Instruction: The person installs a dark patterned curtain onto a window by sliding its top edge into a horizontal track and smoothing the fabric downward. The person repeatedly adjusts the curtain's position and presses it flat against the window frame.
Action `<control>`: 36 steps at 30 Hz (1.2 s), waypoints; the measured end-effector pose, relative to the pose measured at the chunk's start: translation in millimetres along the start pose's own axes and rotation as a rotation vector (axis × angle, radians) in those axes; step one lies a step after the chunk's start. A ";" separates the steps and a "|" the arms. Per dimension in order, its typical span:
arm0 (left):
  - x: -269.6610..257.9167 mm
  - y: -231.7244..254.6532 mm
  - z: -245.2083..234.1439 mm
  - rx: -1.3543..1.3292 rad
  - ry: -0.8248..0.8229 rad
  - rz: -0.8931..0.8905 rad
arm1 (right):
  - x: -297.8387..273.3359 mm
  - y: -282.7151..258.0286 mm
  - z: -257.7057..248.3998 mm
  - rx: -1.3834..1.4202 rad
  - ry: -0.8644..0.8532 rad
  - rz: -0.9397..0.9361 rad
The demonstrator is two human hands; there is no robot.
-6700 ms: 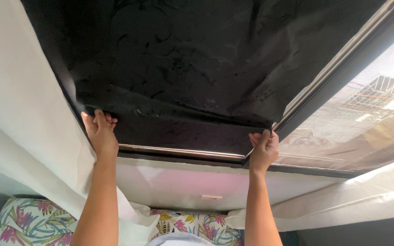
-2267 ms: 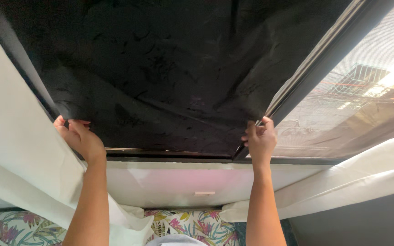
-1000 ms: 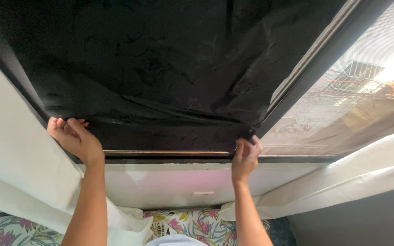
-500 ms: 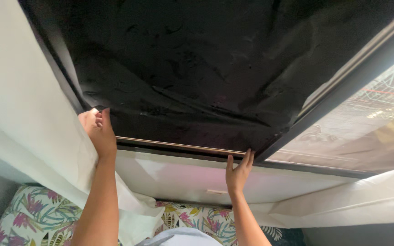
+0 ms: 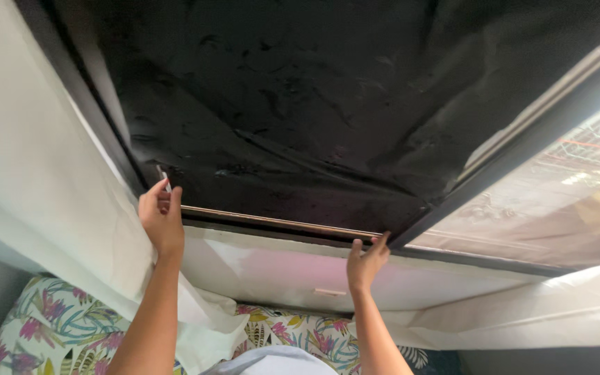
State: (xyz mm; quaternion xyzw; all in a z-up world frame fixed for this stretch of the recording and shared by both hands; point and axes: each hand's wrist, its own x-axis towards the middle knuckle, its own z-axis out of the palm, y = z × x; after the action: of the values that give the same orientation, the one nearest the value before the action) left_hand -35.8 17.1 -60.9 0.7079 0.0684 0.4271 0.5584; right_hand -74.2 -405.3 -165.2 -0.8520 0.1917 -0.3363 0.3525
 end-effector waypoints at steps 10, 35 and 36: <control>-41.5 -28.1 33.2 0.187 0.089 -0.102 | -5.6 15.6 -0.7 -0.042 0.007 -0.040; -64.2 -34.0 140.0 0.619 -0.101 0.502 | 25.9 -79.8 23.3 -0.226 0.107 -0.435; -57.7 -35.5 131.6 0.527 -0.093 0.373 | 31.9 -73.4 19.7 -0.203 0.122 -0.392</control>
State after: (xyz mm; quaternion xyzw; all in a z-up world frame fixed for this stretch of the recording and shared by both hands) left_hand 31.3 -99.4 -123.1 0.8472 0.0199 0.4568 0.2705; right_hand -31.4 -364.2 -108.1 -0.8821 0.0761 -0.4283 0.1807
